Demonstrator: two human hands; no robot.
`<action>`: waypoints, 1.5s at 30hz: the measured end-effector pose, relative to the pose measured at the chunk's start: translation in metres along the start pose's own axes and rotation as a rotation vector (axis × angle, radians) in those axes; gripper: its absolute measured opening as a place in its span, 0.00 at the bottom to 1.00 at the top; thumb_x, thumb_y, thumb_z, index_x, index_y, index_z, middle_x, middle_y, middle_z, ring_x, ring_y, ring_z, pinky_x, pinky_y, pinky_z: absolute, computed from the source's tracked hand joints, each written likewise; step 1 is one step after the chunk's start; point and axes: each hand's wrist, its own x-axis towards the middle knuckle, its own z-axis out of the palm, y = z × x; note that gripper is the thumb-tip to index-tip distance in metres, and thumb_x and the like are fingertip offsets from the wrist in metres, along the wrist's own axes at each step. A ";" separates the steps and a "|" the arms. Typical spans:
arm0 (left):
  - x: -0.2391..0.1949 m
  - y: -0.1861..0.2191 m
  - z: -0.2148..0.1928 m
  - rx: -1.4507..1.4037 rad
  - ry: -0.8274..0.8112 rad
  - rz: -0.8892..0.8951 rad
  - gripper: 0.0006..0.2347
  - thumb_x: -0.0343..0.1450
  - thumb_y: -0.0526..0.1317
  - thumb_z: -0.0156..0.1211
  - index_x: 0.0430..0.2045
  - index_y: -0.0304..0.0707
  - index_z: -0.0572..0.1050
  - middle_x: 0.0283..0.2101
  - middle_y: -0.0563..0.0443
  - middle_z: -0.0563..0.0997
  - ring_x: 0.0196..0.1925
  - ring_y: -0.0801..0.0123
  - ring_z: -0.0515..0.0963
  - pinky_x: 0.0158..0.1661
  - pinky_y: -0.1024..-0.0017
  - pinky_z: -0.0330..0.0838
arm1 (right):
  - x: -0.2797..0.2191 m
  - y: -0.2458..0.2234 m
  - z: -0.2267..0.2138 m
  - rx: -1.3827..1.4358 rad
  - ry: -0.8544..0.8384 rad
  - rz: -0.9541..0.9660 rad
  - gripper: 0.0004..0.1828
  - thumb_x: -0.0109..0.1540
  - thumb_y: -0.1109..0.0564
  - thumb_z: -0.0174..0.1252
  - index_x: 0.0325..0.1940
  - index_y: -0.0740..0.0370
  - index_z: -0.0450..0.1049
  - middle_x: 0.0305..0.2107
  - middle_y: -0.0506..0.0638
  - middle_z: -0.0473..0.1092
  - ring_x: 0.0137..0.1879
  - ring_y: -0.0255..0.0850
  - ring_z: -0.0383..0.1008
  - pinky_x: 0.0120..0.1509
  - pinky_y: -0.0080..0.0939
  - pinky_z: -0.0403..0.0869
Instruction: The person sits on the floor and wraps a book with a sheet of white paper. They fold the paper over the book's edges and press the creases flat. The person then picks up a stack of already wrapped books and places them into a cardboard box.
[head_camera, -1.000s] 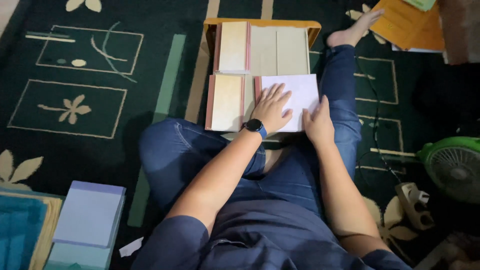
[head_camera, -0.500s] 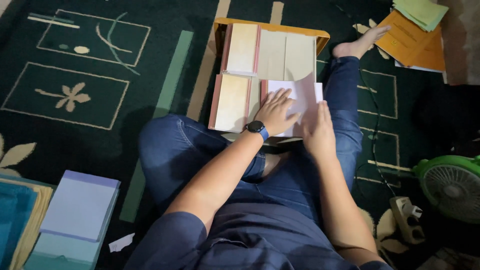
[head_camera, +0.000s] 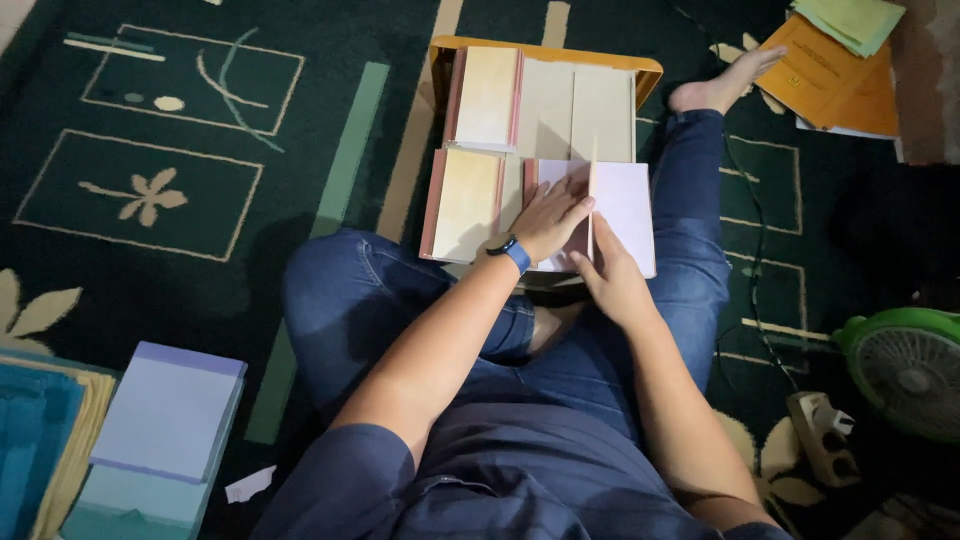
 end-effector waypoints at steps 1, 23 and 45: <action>-0.002 0.002 -0.001 0.001 -0.002 -0.001 0.35 0.78 0.64 0.18 0.56 0.39 0.75 0.69 0.43 0.69 0.79 0.57 0.50 0.74 0.53 0.34 | -0.001 0.002 -0.001 0.002 0.000 0.001 0.39 0.68 0.47 0.56 0.79 0.64 0.53 0.70 0.67 0.57 0.75 0.60 0.58 0.77 0.58 0.60; 0.004 -0.025 0.000 -0.550 0.070 -0.200 0.42 0.68 0.45 0.57 0.75 0.44 0.36 0.78 0.37 0.43 0.80 0.48 0.39 0.77 0.55 0.32 | 0.017 0.094 0.046 -0.397 0.226 -0.250 0.23 0.65 0.61 0.56 0.65 0.66 0.74 0.63 0.61 0.69 0.69 0.55 0.69 0.74 0.48 0.66; 0.030 -0.055 0.063 0.582 0.163 -0.071 0.26 0.75 0.46 0.38 0.71 0.37 0.56 0.77 0.47 0.54 0.79 0.58 0.48 0.75 0.52 0.37 | 0.128 0.146 0.039 -0.480 -0.066 -0.149 0.32 0.65 0.62 0.43 0.76 0.55 0.63 0.74 0.53 0.56 0.78 0.54 0.54 0.76 0.57 0.61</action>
